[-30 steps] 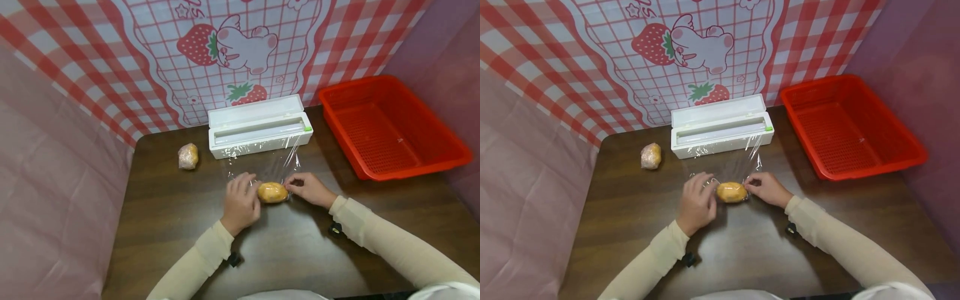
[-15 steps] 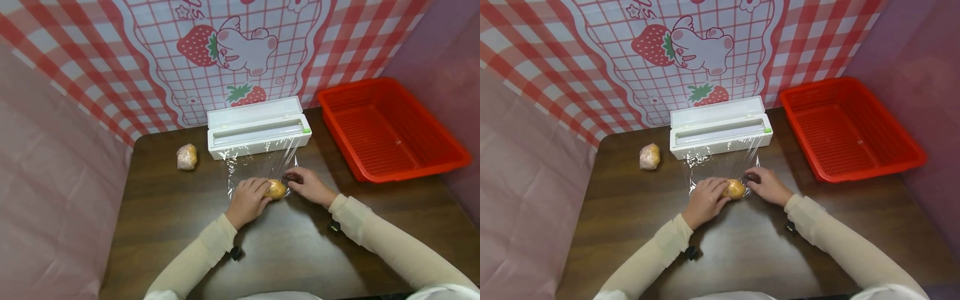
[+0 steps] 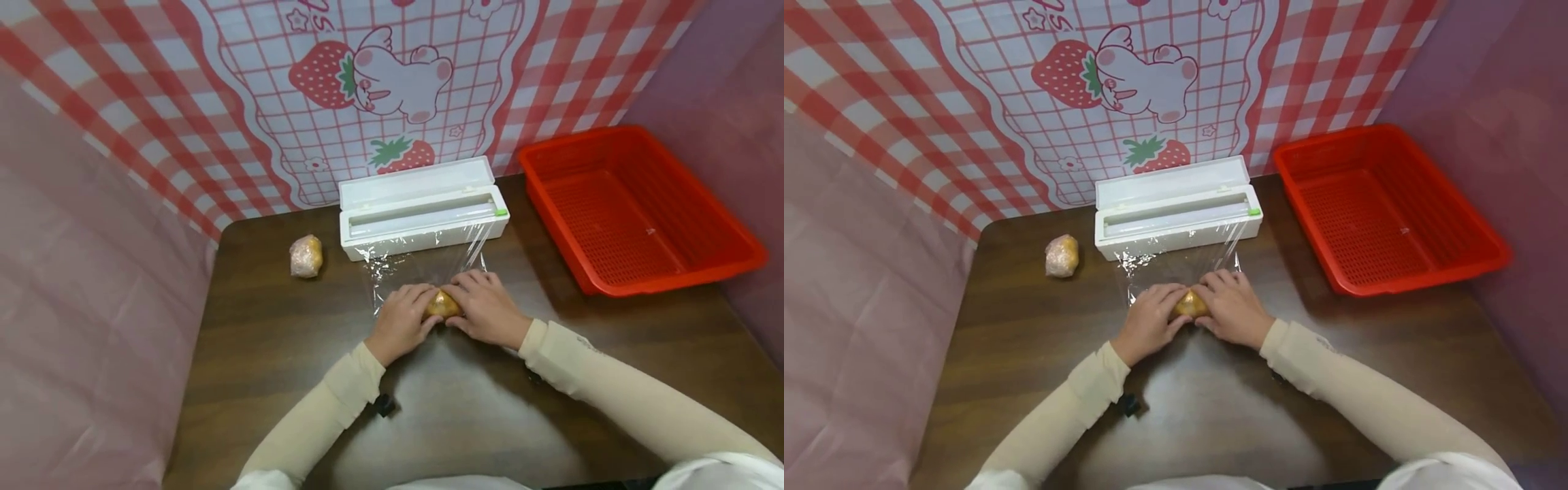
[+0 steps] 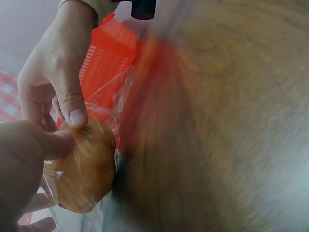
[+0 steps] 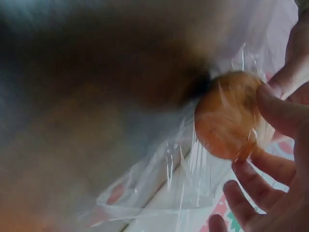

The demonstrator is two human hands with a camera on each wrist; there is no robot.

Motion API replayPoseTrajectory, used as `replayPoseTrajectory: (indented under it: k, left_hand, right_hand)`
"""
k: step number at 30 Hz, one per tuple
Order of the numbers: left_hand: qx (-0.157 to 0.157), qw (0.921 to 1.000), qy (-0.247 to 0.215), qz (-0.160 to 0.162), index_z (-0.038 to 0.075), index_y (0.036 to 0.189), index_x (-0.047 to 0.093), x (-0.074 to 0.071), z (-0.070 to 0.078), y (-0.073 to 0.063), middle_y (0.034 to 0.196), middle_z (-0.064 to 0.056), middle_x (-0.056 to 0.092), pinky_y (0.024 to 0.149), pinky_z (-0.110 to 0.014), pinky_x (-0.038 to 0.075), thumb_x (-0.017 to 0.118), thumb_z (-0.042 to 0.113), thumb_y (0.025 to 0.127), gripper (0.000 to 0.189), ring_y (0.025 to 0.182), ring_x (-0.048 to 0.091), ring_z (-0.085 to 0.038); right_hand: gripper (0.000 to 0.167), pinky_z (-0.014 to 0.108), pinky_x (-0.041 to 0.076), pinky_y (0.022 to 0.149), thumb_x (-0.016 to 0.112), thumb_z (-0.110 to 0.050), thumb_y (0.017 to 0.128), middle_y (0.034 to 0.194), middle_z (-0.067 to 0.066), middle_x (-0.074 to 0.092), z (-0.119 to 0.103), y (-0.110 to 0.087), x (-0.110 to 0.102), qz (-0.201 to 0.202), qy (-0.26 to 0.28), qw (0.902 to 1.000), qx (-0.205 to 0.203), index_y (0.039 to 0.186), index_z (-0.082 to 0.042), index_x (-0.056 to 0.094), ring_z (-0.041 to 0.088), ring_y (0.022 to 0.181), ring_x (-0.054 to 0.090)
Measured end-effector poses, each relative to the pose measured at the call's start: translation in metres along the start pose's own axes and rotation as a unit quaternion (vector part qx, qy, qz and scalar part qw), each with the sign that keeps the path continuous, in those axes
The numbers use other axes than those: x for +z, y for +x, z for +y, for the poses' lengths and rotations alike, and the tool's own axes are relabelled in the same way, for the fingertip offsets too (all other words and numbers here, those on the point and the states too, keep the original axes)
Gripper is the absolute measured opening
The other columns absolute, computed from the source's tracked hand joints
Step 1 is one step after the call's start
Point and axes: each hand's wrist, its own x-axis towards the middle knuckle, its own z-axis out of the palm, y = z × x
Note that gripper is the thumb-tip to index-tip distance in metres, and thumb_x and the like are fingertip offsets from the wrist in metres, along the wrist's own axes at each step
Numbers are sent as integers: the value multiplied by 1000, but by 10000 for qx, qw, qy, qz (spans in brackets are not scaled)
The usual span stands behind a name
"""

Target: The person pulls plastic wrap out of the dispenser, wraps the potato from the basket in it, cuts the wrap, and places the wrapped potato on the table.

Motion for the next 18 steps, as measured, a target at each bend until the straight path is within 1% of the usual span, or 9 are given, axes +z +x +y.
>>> replayPoseTrajectory:
  k: [3, 6, 9, 12, 14, 16, 18]
  left_hand:
    - [-229, 9995, -69, -190, 7, 130, 65, 1, -4, 3, 127, -6, 64, 91, -37, 51, 77, 37, 90, 52, 113, 60, -23]
    - [-413, 9978, -234, -456, 6, 135, 62, 2, -8, 7, 130, -6, 63, 95, -39, 50, 76, 36, 91, 54, 116, 59, -24]
    - [-559, 9948, -469, -716, 5, 140, 57, 3, -11, 10, 134, -9, 60, 98, -41, 49, 73, 35, 94, 58, 118, 57, -26]
    - [-731, 9909, -716, -877, 4, 143, 54, 5, -13, 12, 137, -10, 59, 101, -41, 47, 71, 36, 95, 61, 119, 57, -27]
    - [-847, 9881, -874, -942, 3, 145, 52, 5, -15, 14, 138, -11, 59, 102, -41, 46, 70, 36, 95, 62, 119, 56, -27]
    - [-903, 9866, -938, -979, 2, 145, 51, 5, -18, 17, 137, -11, 59, 102, -40, 46, 69, 36, 96, 62, 118, 56, -27]
    - [-920, 9862, -935, -1011, 2, 145, 51, 4, -20, 19, 137, -12, 60, 102, -40, 45, 67, 35, 96, 61, 118, 55, -27]
  right_hand:
    - [56, 51, 43, 84, 87, -40, 78, 111, 9, 63, 6, 10, 1, -205, 252, 9994, 101, 120, -8, 69, 31, 104, 55]
    - [52, 48, 45, 80, 87, -36, 78, 106, 7, 62, 17, 22, 2, -567, 786, 9951, 194, 118, -7, 70, 27, 98, 57]
    - [48, 45, 48, 80, 87, -28, 79, 105, 6, 63, 28, 33, 2, -991, 1500, 9833, 296, 117, -3, 70, 24, 95, 58]
    - [45, 41, 50, 81, 85, -20, 80, 104, 7, 63, 36, 41, 1, -1244, 2018, 9709, 349, 117, 0, 70, 22, 93, 59]
    - [44, 40, 49, 82, 84, -19, 80, 104, 7, 64, 39, 44, 1, -1321, 2203, 9657, 379, 117, 1, 70, 21, 92, 59]
    - [44, 41, 50, 82, 82, -19, 81, 103, 9, 65, 42, 48, 2, -1316, 2237, 9651, 341, 117, 3, 70, 22, 92, 60]
    - [49, 42, 50, 85, 80, -20, 82, 107, 11, 66, 44, 50, 2, -1326, 2213, 9656, 319, 122, 4, 67, 24, 95, 61]
